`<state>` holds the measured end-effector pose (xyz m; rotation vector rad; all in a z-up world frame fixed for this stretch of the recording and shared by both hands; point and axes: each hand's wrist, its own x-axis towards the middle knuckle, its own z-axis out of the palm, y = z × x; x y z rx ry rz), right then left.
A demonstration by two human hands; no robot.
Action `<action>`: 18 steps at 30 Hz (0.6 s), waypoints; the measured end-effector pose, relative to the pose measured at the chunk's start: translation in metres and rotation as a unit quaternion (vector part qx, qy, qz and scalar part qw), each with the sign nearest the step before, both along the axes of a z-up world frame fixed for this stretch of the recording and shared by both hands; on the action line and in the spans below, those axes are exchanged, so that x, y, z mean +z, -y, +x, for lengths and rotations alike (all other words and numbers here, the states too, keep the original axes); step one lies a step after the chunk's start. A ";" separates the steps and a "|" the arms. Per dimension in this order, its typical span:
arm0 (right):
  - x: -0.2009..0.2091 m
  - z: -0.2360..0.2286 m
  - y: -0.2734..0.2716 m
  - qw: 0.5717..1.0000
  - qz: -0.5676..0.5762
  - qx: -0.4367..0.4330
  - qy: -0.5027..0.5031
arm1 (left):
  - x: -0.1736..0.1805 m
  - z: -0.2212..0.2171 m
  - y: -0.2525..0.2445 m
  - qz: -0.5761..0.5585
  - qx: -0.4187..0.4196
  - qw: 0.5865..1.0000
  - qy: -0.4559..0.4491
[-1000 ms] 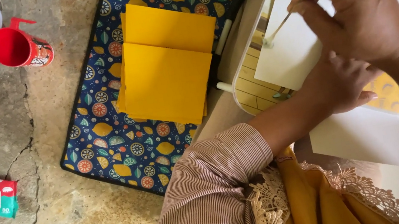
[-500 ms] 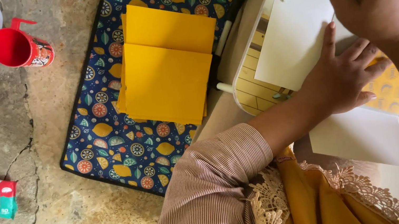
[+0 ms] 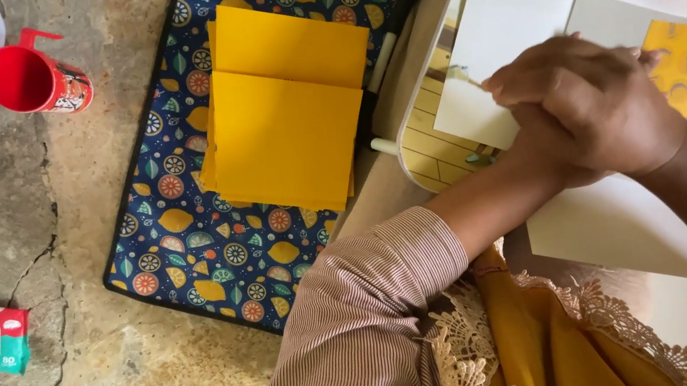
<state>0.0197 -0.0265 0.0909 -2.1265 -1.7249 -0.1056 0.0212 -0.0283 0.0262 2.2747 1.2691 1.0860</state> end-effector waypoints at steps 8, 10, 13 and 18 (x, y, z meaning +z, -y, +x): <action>-0.018 -0.015 0.015 0.997 0.008 0.025 -0.077 | -0.076 -0.011 -0.008 0.113 -0.672 0.714 -0.164; -0.019 -0.018 0.025 0.995 0.010 0.015 -0.100 | -0.100 -0.004 0.014 0.086 -0.656 0.746 -0.072; -0.019 -0.018 0.040 0.979 0.078 -0.063 -0.178 | -0.097 -0.008 0.012 -0.068 -0.695 0.716 0.027; -0.027 -0.023 0.068 0.932 0.202 -0.121 -0.277 | -0.091 -0.015 -0.001 -0.237 -0.708 0.656 0.110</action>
